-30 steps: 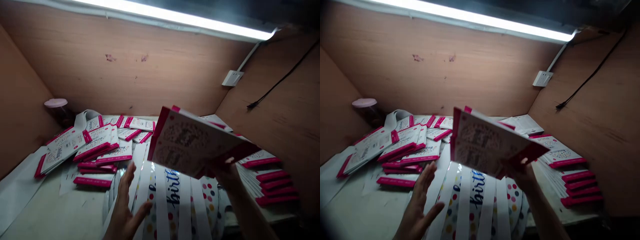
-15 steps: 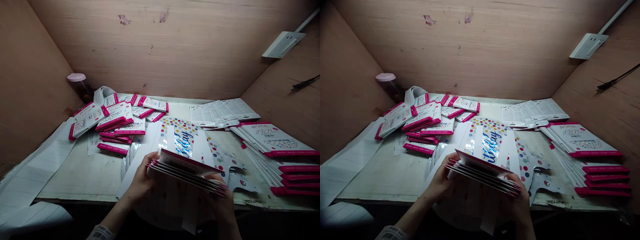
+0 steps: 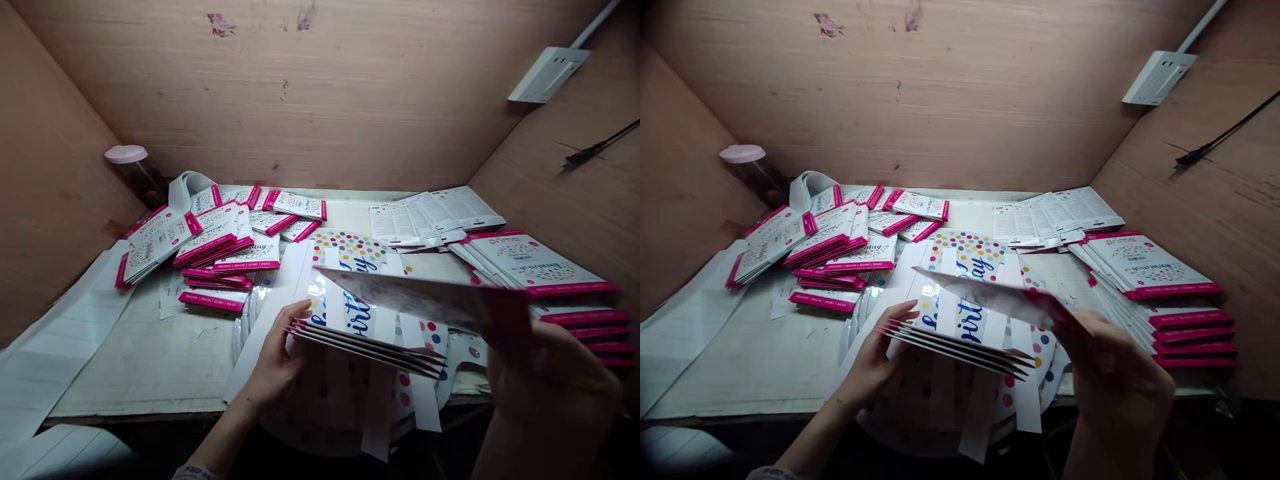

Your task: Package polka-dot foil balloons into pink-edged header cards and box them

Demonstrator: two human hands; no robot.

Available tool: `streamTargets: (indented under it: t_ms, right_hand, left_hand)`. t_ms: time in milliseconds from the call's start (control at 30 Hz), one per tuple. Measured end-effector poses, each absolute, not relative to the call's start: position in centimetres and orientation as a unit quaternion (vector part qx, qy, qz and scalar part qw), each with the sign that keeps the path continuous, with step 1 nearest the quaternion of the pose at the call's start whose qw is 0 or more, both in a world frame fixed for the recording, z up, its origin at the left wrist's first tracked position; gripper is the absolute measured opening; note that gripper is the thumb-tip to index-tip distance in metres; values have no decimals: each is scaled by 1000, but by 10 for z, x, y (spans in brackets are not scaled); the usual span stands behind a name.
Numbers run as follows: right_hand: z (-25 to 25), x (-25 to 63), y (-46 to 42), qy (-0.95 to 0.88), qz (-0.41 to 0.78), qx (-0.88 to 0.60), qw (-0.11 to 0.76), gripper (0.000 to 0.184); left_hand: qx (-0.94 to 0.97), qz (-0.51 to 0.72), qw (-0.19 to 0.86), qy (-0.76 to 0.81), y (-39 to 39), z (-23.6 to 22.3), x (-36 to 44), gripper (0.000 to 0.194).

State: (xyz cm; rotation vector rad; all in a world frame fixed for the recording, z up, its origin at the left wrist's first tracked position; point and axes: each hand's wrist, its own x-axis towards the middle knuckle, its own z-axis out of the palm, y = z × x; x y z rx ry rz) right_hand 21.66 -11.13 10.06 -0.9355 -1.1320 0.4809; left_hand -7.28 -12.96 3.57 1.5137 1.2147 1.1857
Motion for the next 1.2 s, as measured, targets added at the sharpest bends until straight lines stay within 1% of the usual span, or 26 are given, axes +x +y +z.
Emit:
streamTargets:
  t_ms: [33,67,100,133,167,200,233,267,300,367,433,467,600,667,700,767,800,867,900,933,967,1000,1067,1133,1200]
  right_hand:
    - [82,225,-114,-471,245,-430,730,22]
    - [64,232,-118,-451,283,-449,718,19]
    - [48,238,-124,-459,337,-469,675,21]
    - [35,240,-131,-473,393,-480,625,28]
    - [25,240,-138,-492,437,-477,583,40]
    - [18,237,-146,-516,463,-463,553,51]
    - [14,232,-152,-542,465,-446,539,61]
    - [13,225,-158,-566,448,-437,537,65]
    - [12,217,-160,-590,419,-438,533,65]
    - [11,202,-159,-631,362,-445,522,52]
    - [8,190,-153,-645,346,-437,522,34]
    - [6,186,-149,-646,349,-427,528,28]
    - [6,177,-148,-618,347,-402,580,18]
    - [16,176,-154,-577,349,-422,606,16]
    - [23,179,-155,-543,357,-449,614,16]
    - [40,191,-153,-460,388,-507,617,25]
    - [48,200,-147,-423,411,-525,614,33]
    - [62,223,-130,-373,473,-529,598,46]
    - [66,235,-120,-358,507,-526,582,50]
    - [68,245,-109,-343,537,-526,563,52]
    - [69,252,-100,-326,563,-530,544,54]
    - [67,257,-92,-311,583,-535,526,54]
    - [61,259,-81,-294,605,-542,504,54]
    - [52,255,-76,-296,610,-542,496,55]
    - [44,250,-76,-304,600,-547,499,57]
  left_hand:
    - [593,470,433,490,-129,35,-73,65]
    - [583,469,444,493,-129,34,-72,73]
    - [575,470,452,494,-129,34,-72,79]
    - [572,470,458,492,-128,35,-71,81]
    - [570,468,466,489,-128,36,-71,77]
    - [569,464,476,484,-127,37,-70,70]
    - [570,459,482,481,-127,39,-69,61]
    - [578,453,485,476,-126,40,-69,52]
    - [588,450,482,468,-126,40,-68,44]
    - [605,464,468,447,-125,39,-66,36]
    - [613,474,465,429,-124,36,-67,31]
    - [612,475,468,425,-124,34,-68,29]
    - [637,470,442,422,-127,37,-75,14]
    - [641,467,417,443,-130,46,-73,9]
    - [636,461,408,466,-131,52,-70,11]
    - [615,443,411,506,-130,65,-58,23]
    - [610,434,418,515,-127,71,-49,34]
    - [630,423,404,511,-118,81,-31,67]
    - [662,416,372,501,-113,84,-24,82]
    - [703,404,323,488,-106,86,-17,91]
    - [749,382,266,472,-100,86,-13,95]
    - [793,352,213,450,-94,85,-9,93]
    - [862,277,158,395,-84,79,-6,78]
    - [897,216,156,352,-78,71,-4,66]
    - [911,183,168,331,-75,64,-2,64]
